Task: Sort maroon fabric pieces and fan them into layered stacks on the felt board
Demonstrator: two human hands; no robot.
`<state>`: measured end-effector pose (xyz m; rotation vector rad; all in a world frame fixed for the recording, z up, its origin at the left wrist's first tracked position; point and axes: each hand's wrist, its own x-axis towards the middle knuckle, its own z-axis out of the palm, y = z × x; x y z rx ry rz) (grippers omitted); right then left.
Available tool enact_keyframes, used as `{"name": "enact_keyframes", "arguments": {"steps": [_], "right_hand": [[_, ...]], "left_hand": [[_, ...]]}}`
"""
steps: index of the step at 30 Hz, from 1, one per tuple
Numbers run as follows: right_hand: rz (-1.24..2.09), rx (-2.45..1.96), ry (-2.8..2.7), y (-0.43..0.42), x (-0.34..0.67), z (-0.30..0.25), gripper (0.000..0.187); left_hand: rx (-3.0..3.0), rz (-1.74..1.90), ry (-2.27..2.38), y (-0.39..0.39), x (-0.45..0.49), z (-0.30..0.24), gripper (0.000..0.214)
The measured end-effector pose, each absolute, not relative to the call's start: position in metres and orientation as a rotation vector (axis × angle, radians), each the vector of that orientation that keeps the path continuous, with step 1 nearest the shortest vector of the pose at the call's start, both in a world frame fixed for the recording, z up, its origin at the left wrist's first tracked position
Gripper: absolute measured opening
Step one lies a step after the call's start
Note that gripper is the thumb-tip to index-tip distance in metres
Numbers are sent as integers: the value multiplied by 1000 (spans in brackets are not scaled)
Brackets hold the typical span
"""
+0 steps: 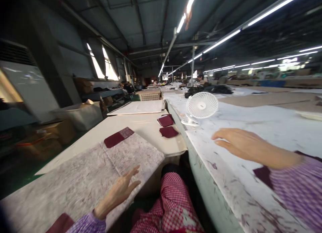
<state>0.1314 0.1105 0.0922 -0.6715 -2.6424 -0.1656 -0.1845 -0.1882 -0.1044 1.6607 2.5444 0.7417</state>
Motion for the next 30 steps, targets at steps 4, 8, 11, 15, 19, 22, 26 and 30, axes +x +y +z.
{"name": "enact_keyframes", "arguments": {"steps": [4,8,11,15,19,22,26,30], "right_hand": [[-119,-606,-3016,107,63,96,27],[-71,-599,-3090,121,2,78,23],[-11,-554,-3044,144,-28,55,26],[103,-401,-2911,168,-54,23,33],[96,-311,-2907,178,-62,-6,32],[42,-258,-2909,180,-60,-20,30],[14,-281,-2905,182,-58,-25,29],[64,-267,-2939,180,-56,-23,30]], "left_hand": [[1669,618,2621,-173,-227,-99,36],[1546,465,2718,-155,-267,-91,28],[1396,468,2859,-144,-307,-85,29],[1164,466,3057,-135,-361,-81,30],[986,450,3227,-123,-401,-75,30],[930,441,3300,-107,-425,-67,28],[957,435,3297,-82,-457,-63,31],[966,438,3246,-58,-488,-64,34]]}}
